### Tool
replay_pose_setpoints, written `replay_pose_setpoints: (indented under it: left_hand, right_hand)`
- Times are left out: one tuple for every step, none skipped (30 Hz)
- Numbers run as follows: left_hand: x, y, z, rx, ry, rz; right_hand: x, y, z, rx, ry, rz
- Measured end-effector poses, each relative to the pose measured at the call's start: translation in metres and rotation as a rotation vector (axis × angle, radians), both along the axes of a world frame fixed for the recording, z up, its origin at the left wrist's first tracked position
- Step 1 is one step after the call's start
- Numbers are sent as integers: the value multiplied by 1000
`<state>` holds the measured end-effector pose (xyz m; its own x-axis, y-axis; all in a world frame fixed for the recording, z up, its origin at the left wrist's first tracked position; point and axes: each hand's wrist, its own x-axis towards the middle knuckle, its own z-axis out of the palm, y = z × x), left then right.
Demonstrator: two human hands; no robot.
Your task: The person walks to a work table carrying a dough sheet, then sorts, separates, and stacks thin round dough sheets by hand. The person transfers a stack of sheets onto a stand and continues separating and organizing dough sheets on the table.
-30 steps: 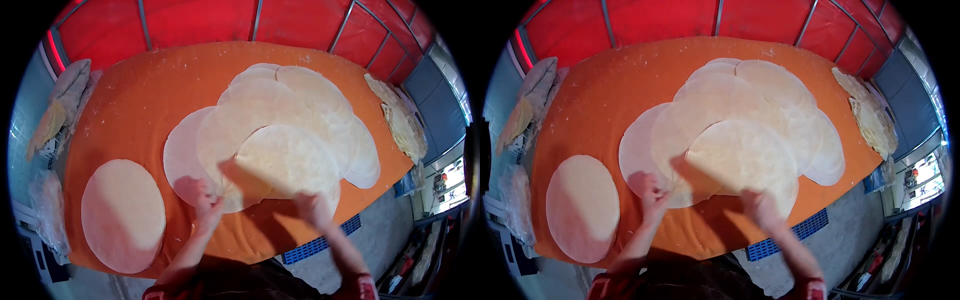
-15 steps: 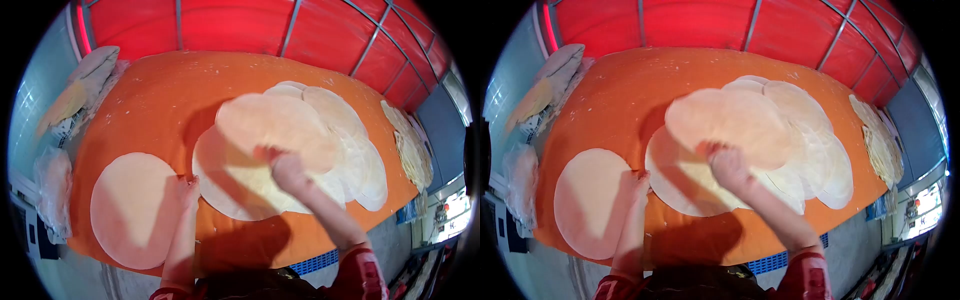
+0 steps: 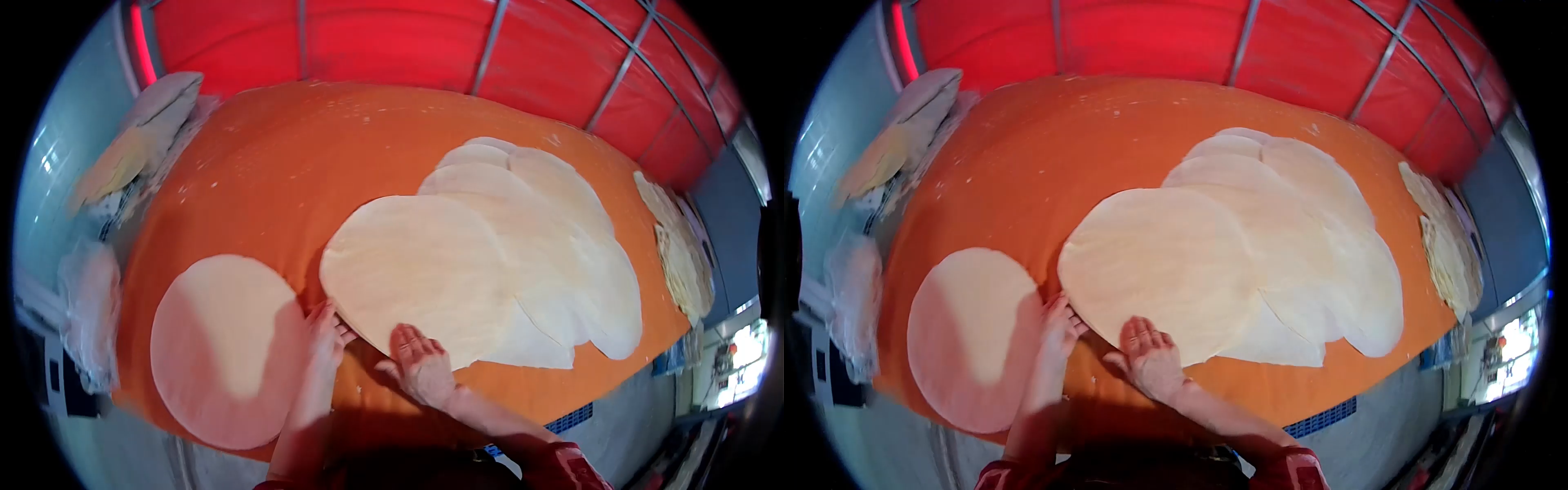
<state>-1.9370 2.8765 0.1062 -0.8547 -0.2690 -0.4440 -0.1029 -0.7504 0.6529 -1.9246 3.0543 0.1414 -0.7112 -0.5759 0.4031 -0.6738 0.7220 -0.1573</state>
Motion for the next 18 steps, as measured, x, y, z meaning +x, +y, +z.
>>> replay_pose_setpoints:
  left_hand:
    - [-1, 3, 5, -2, 27, 17]
    - [-2, 4, 8, -17, 89, 0]
    - [-2, 4, 13, -8, 105, -28]
    - [-3, 4, 20, -2, 122, -51]
    - [-4, 4, 27, -6, 129, -74]
    - [-4, 4, 34, -8, 106, -104]
    - [-6, 5, 37, -11, 83, -132]
    - [-10, 7, 35, -16, 85, -146]
    - [-14, 9, 32, -40, 130, -139]
    - [-18, 10, 30, -63, 176, -129]
    - [-24, 14, 33, -64, 177, -130]
    - [-34, 23, 39, -110, 174, -161]
    - [-44, 32, 44, -156, 169, -191]
    - [-55, 42, 45, -154, 166, -188]
    - [-68, 52, 44, -102, 202, -234]
    - [-81, 62, 40, -49, 238, -279]
    - [-96, 74, 33, -49, 235, -278]
    - [-112, 86, 22, -16, 131, -266]
  right_hand:
    - [0, -2, 8, -27, -5, 15]
    - [-1, -1, 12, -54, -7, 31]
    - [-11, 3, -1, -23, -19, 30]
    - [-31, 11, -17, -29, -10, 3]
    - [-59, 22, -29, -100, -273, 107]
    - [-98, 43, -12, -302, -472, 145]
    - [-136, 64, 4, -539, -673, 184]
    - [-175, 85, 21, -769, -844, 207]
    - [-213, 109, 63, -588, -598, 208]
    - [-251, 132, 106, -397, -316, 162]
    - [-288, 155, 149, -247, -44, 92]
    - [-269, 153, 192, -258, -1, 0]
    - [-248, 149, 236, -270, 36, -94]
    - [-226, 146, 281, -283, 68, -187]
    - [-216, 140, 295, -129, 232, -321]
    - [-222, 143, 295, -152, 313, -227]
    - [-235, 150, 285, -16, 526, -74]
    - [-250, 156, 268, 121, 735, 81]
